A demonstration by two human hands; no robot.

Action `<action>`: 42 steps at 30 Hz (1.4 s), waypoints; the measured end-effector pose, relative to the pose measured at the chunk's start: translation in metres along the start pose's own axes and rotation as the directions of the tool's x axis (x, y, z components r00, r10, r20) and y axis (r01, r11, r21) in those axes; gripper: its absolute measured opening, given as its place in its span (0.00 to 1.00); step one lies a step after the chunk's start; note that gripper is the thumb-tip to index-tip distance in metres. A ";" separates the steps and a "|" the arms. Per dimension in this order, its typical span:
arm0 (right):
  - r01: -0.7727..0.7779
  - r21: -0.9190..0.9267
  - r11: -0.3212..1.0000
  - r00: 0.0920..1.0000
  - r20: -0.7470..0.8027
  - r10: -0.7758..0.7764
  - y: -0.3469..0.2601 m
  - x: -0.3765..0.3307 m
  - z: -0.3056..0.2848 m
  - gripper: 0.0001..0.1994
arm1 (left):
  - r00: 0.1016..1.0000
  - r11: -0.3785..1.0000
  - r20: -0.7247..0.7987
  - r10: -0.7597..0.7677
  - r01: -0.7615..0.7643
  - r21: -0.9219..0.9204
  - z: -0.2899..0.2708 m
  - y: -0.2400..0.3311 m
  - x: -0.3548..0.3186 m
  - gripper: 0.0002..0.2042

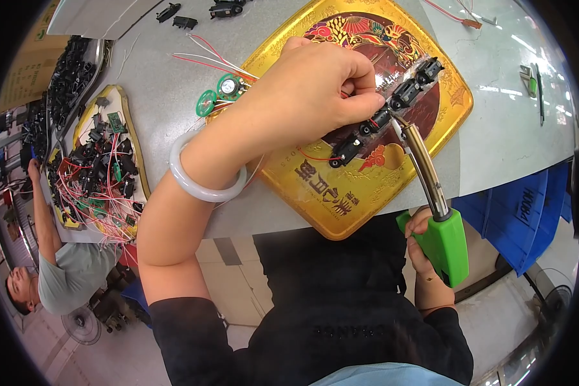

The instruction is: The person assembles wires to small electronic circuit boards by soldering them together with a soldering gun.

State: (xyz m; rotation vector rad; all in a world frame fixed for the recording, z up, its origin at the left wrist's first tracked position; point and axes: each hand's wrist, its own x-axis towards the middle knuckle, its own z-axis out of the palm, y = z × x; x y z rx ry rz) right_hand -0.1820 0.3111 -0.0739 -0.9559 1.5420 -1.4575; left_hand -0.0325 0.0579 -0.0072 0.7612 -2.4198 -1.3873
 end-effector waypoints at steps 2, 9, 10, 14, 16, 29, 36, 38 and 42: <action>0.144 -0.175 0.974 0.989 0.071 -0.133 0.002 0.001 -0.001 0.10 | 1.000 1.000 -0.004 0.016 -0.016 0.011 0.000 0.000 0.000 0.11; -0.089 0.182 0.979 0.996 -0.016 0.093 0.012 -0.011 -0.007 0.10 | 1.000 1.000 0.001 0.025 -0.025 -0.016 0.001 -0.003 0.001 0.09; -0.190 0.347 0.918 0.976 -0.035 0.215 0.014 -0.014 -0.010 0.11 | 1.000 1.000 0.002 0.024 -0.024 -0.020 0.000 -0.003 0.001 0.09; 0.107 0.095 0.990 0.981 0.154 -0.121 0.009 -0.008 -0.017 0.17 | 1.000 0.999 0.015 0.026 -0.026 -0.026 0.000 -0.003 0.001 0.09; 0.097 0.107 0.989 0.984 0.142 -0.112 0.007 -0.008 -0.017 0.17 | 1.000 1.000 0.017 0.018 -0.017 -0.018 -0.001 -0.002 0.000 0.09; 0.018 0.161 0.987 0.984 0.171 -0.046 0.005 -0.008 -0.015 0.18 | 0.999 1.000 0.034 -0.023 0.024 -0.015 -0.002 0.002 0.001 0.09; 0.053 0.152 0.987 0.980 0.181 -0.081 0.007 -0.008 -0.017 0.18 | 0.999 0.999 0.032 -0.032 0.033 -0.011 -0.002 0.002 0.001 0.09; 0.045 0.186 0.981 0.982 0.171 -0.077 0.005 -0.007 -0.017 0.16 | 1.000 1.000 0.023 0.014 -0.015 0.024 -0.002 -0.001 0.001 0.09; 0.041 0.218 0.975 0.984 0.159 -0.077 0.003 -0.007 -0.019 0.18 | 0.999 1.000 0.031 0.017 -0.018 0.022 -0.003 -0.001 0.001 0.08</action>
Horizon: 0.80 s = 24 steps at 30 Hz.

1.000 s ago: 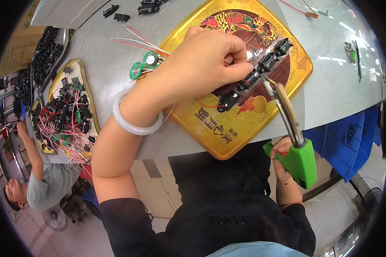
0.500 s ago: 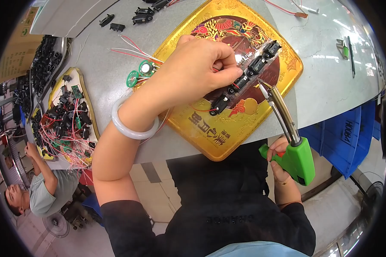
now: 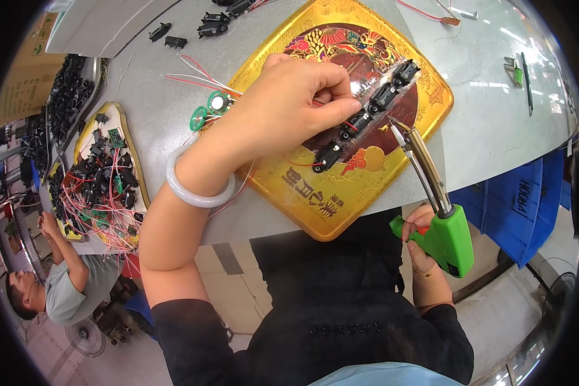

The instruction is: The person assembles wires to small electronic circuit boards by soldering them together with a soldering gun.

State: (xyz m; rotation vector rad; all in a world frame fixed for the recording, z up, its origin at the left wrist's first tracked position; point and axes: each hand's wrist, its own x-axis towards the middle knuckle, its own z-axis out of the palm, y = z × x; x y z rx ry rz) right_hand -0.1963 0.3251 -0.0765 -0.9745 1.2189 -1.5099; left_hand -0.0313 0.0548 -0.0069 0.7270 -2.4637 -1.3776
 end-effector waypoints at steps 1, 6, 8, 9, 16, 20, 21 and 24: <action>0.001 0.000 1.000 1.000 -0.001 -0.001 0.000 0.000 0.000 0.18 | 1.000 0.999 0.002 0.029 -0.029 -0.035 0.000 -0.002 0.000 0.08; 0.025 -0.035 0.999 0.999 0.038 -0.024 0.000 -0.001 -0.002 0.19 | 0.996 0.991 0.032 0.089 -0.085 -0.108 -0.007 -0.004 0.000 0.06; 0.015 -0.033 0.999 0.999 0.043 -0.013 0.001 -0.002 -0.003 0.20 | 0.974 0.980 0.106 0.199 -0.196 -0.035 -0.013 -0.004 0.000 0.06; 0.002 -0.032 0.999 0.999 0.050 0.000 0.000 -0.002 -0.004 0.21 | 0.974 0.980 0.106 0.201 -0.198 -0.033 -0.013 -0.006 0.000 0.06; -0.010 0.041 0.999 0.996 0.087 0.006 -0.008 0.000 -0.005 0.23 | 0.952 0.935 0.044 0.303 -0.306 0.179 -0.017 0.007 -0.005 0.05; -0.059 0.139 0.988 0.996 0.074 0.049 -0.009 0.004 -0.006 0.23 | 0.915 0.825 -0.068 0.398 -0.325 0.462 -0.021 0.023 -0.010 0.06; -0.051 0.169 0.984 0.995 0.091 0.036 -0.009 0.005 -0.007 0.23 | 0.916 0.826 -0.073 0.395 -0.319 0.466 -0.019 0.025 -0.013 0.06; -0.065 0.203 0.977 0.995 0.090 0.047 -0.008 0.006 -0.009 0.22 | 0.957 0.816 -0.065 0.282 -0.204 0.541 -0.013 0.030 -0.020 0.05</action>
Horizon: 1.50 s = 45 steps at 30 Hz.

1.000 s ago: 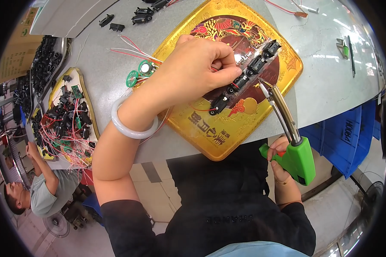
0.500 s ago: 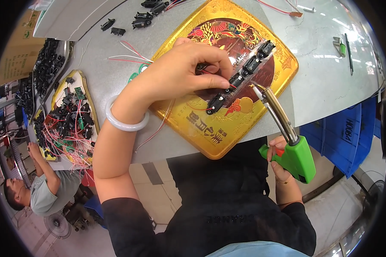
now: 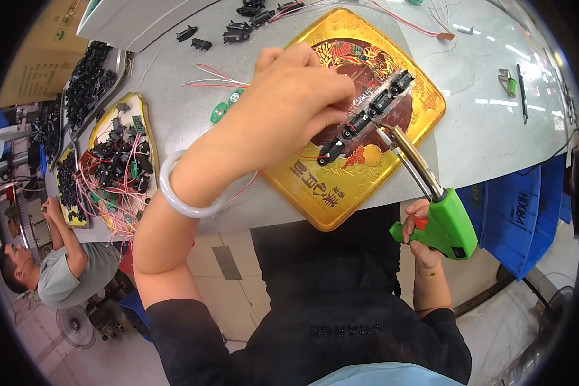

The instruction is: The person assembles wires to small electronic circuit boards by soldering them together with a soldering gun.

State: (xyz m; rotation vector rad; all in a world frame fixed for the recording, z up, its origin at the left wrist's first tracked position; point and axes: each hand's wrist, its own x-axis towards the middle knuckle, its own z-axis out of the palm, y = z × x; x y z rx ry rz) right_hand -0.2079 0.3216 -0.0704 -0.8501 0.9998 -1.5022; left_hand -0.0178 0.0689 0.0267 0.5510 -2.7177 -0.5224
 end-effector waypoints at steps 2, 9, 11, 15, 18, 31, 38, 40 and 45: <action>-0.004 0.004 1.000 1.000 0.007 0.004 0.000 0.001 0.001 0.22 | 1.000 1.000 0.001 -0.019 0.019 0.002 0.000 0.004 -0.006 0.05; 0.014 -0.006 1.000 1.000 0.008 -0.014 0.000 0.002 0.001 0.22 | 0.986 0.979 -0.127 0.111 -0.086 0.184 0.016 -0.002 -0.008 0.02; 0.017 -0.008 1.000 1.000 -0.002 -0.017 0.001 0.001 0.000 0.23 | 0.986 0.983 -0.134 0.098 -0.076 0.164 0.018 -0.003 -0.008 0.02; 0.015 -0.028 0.999 1.000 0.011 -0.015 0.000 0.001 -0.001 0.22 | 0.993 0.999 -0.115 -0.022 0.025 0.021 0.017 0.002 -0.011 0.03; -0.012 -0.060 0.998 1.000 0.014 0.013 -0.005 0.003 -0.001 0.21 | 0.975 0.979 -0.106 -0.193 0.185 -0.085 0.017 0.008 -0.020 0.03; 0.012 -0.300 0.954 0.998 -0.055 -0.030 -0.006 0.009 0.000 0.18 | 0.898 0.927 -0.243 -0.365 0.328 -0.180 0.040 0.015 -0.031 0.05; 0.127 -0.528 0.840 0.987 -0.018 -0.160 -0.008 0.017 0.000 0.10 | 0.898 0.921 -0.253 -0.361 0.299 -0.251 0.047 0.012 -0.031 0.04; 0.129 -0.581 0.804 0.988 0.004 -0.156 -0.007 0.018 -0.001 0.08 | 0.899 0.921 -0.251 -0.359 0.298 -0.249 0.047 0.012 -0.031 0.04; 0.184 -0.571 0.800 0.980 0.043 -0.195 -0.003 0.021 -0.005 0.04 | 0.893 0.922 -0.268 -0.362 0.302 -0.241 0.049 0.010 -0.032 0.05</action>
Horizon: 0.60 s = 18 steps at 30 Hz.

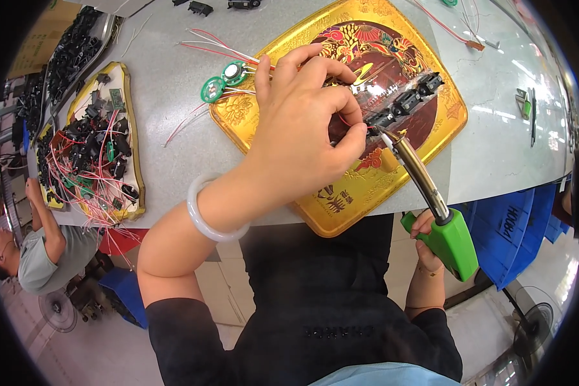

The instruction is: The person assembles wires to small electronic circuit boards by soldering them together with a soldering gun.

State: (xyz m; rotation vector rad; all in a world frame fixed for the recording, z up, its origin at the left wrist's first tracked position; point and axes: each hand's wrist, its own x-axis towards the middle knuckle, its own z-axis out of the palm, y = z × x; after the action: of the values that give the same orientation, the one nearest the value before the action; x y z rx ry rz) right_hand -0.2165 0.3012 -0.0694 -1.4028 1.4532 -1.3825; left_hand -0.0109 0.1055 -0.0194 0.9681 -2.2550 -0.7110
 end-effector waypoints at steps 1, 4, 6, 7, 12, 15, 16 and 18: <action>0.000 -0.001 1.000 1.000 -0.001 0.000 -0.001 -0.002 0.001 0.04 | 1.000 1.000 0.001 0.001 -0.001 -0.001 0.001 0.001 0.001 0.05; -0.136 0.217 0.967 0.978 -0.124 0.165 -0.002 -0.006 0.004 0.05 | 1.000 1.000 -0.007 0.005 -0.006 -0.008 0.000 0.003 0.002 0.05; -0.216 0.346 0.913 0.943 -0.167 0.287 -0.002 -0.006 0.005 0.09 | 0.999 0.999 0.037 -0.018 0.016 0.039 -0.002 0.004 0.003 0.03; -0.220 0.347 0.912 0.943 -0.165 0.290 0.000 -0.007 0.004 0.09 | 0.999 0.999 0.038 -0.021 0.019 0.039 -0.002 0.004 0.003 0.03; -0.146 0.163 0.976 0.983 -0.090 0.162 0.002 -0.005 0.000 0.09 | 0.999 0.999 0.040 -0.018 0.016 0.042 -0.002 0.004 0.002 0.03; -0.127 0.274 0.953 0.967 -0.182 0.181 0.003 -0.007 0.006 0.04 | 0.999 0.999 0.037 -0.015 0.013 0.043 -0.001 0.004 0.002 0.03; -0.127 0.276 0.953 0.967 -0.181 0.182 0.003 -0.006 0.005 0.04 | 0.999 0.999 0.037 -0.016 0.015 0.044 -0.001 0.004 0.001 0.03; -0.046 -0.174 0.984 0.998 -0.045 0.039 0.003 -0.005 0.001 0.03 | 0.999 0.999 0.037 -0.022 0.020 0.044 -0.001 0.004 0.000 0.03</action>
State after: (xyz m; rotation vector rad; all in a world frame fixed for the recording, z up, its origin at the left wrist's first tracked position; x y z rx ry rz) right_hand -0.2156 0.3052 -0.0737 -1.4490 1.6564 -1.2902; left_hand -0.0121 0.1076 -0.0155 1.0088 -2.3044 -0.6966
